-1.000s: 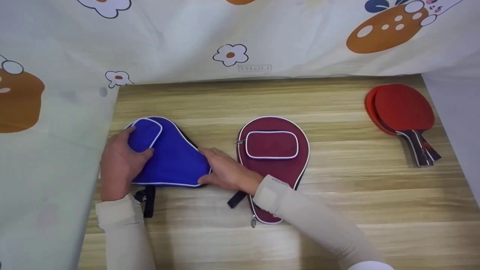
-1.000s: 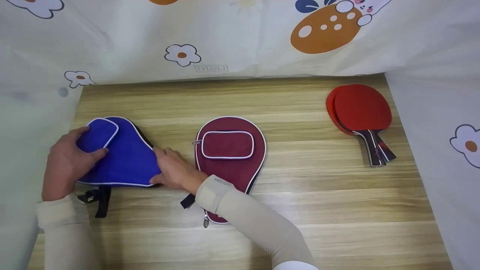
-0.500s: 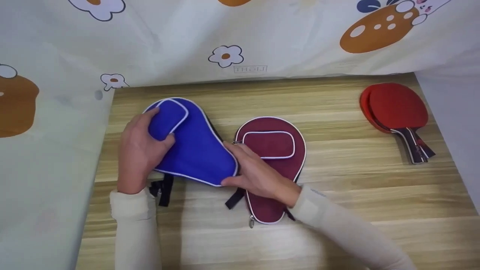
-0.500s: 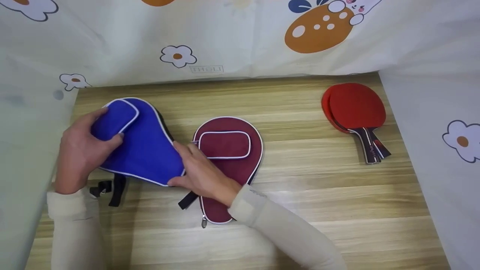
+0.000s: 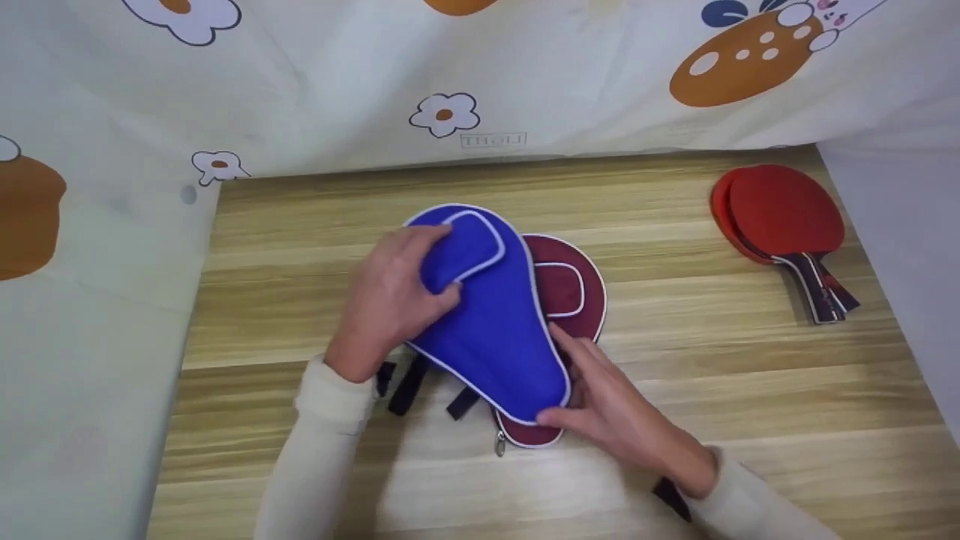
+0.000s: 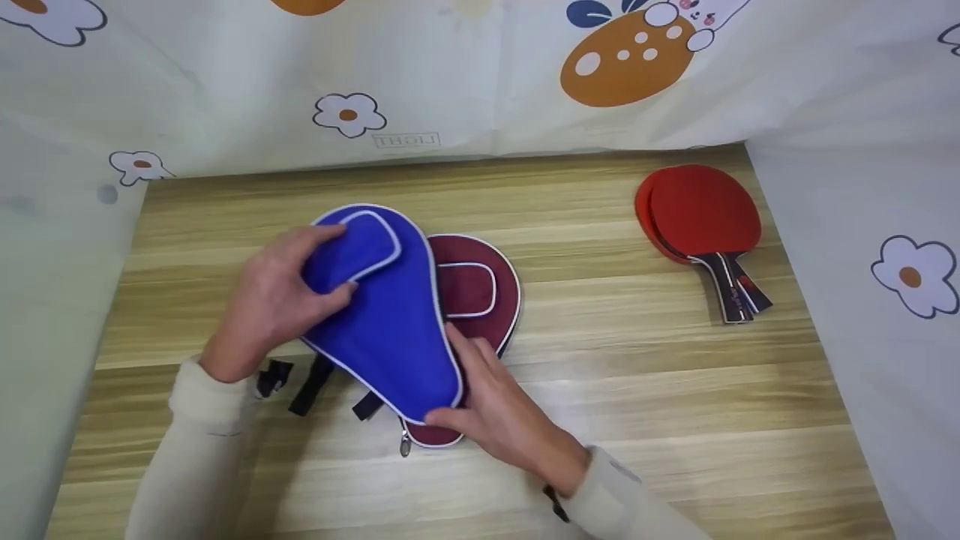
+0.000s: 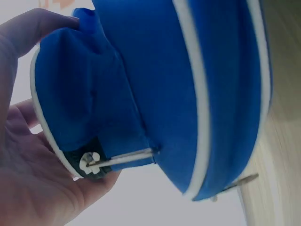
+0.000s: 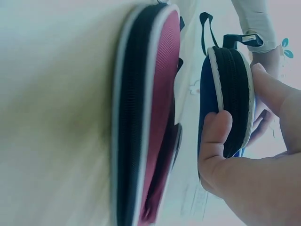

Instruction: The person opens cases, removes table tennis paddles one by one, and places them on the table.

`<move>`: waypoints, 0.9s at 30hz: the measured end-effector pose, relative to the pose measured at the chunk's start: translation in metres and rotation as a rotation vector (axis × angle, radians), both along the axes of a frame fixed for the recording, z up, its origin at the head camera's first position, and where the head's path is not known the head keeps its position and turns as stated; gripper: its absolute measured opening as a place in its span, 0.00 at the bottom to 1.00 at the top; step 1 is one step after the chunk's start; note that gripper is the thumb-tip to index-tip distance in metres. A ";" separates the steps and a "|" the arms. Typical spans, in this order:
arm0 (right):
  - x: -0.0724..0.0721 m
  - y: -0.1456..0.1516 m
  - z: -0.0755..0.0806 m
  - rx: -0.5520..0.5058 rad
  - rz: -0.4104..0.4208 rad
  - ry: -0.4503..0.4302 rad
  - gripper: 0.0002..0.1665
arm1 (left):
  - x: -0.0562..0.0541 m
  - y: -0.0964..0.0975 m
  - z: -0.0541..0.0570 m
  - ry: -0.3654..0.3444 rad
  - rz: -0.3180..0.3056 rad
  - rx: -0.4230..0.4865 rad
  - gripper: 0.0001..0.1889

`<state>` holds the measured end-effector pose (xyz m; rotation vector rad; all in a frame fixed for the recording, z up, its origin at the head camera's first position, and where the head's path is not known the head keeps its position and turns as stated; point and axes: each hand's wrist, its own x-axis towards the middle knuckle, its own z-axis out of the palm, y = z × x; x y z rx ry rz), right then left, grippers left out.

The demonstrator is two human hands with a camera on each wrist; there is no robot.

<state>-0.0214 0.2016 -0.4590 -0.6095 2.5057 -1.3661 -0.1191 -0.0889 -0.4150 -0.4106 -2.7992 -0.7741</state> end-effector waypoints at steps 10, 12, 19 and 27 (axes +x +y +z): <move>0.046 0.040 -0.003 -0.049 -0.091 -0.042 0.65 | 0.005 0.061 -0.002 0.100 -0.246 -0.078 0.32; 0.053 0.042 -0.005 -0.054 -0.109 -0.090 0.66 | 0.005 0.070 -0.004 0.105 -0.279 -0.094 0.32; 0.066 0.043 -0.018 -0.075 -0.166 -0.212 0.69 | 0.004 0.089 -0.019 0.112 -0.358 -0.139 0.32; 0.069 0.044 -0.025 -0.102 -0.174 -0.277 0.68 | 0.002 0.094 -0.031 0.018 -0.381 -0.127 0.33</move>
